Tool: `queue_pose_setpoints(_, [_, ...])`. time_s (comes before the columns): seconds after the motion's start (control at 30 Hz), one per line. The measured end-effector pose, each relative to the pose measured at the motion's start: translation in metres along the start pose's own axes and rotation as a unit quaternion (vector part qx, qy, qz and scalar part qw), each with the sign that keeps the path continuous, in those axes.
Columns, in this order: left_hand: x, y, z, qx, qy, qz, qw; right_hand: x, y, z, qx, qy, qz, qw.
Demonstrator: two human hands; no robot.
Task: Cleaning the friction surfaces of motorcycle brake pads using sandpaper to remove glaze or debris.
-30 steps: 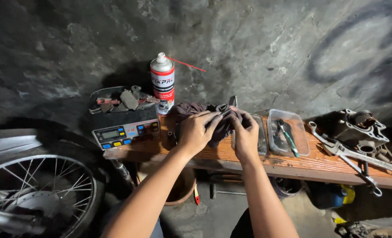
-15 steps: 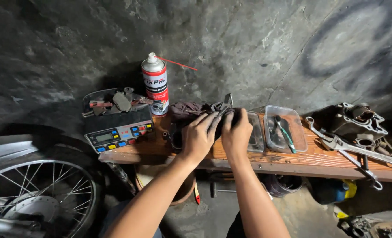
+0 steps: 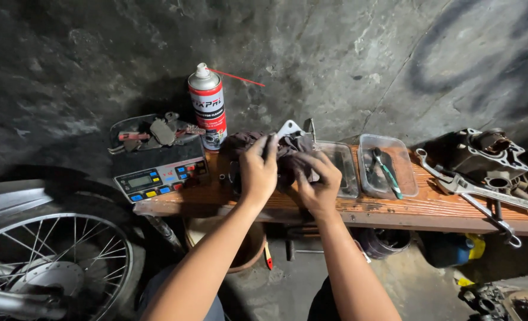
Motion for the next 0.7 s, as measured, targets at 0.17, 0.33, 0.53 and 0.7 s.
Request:
queue_pose_setpoints(0.17, [0.002, 0.026, 0.0, -0.038, 0.017, 0.003, 0.999, 0.001, -0.016, 0.01, 0.042, -0.1, -0.107, 0.988])
queue_pose_setpoints(0.33, [-0.001, 0.013, -0.005, -0.03, 0.064, -0.022, 0.997, -0.006, -0.058, 0.002, 0.201, -0.105, -0.228, 0.947])
queue_pose_setpoints(0.53, [-0.002, 0.006, -0.005, -0.011, 0.069, -0.053, 0.996, -0.01, -0.075, -0.004, 0.322, -0.072, -0.355, 0.875])
queue_pose_setpoints(0.7, [-0.008, 0.011, -0.016, 0.007, 0.075, -0.049, 0.996, -0.014, -0.085, 0.006, 0.335, -0.119, -0.282, 0.891])
Point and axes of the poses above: each hand's wrist, its own x-axis towards the middle knuckle, its own z-axis out of the back of the hand, y = z × x, the point moved 6 cm from there along x, towards the middle knuckle, and after that the axes turned 5 degrees about -y, right-handed, at the moved point
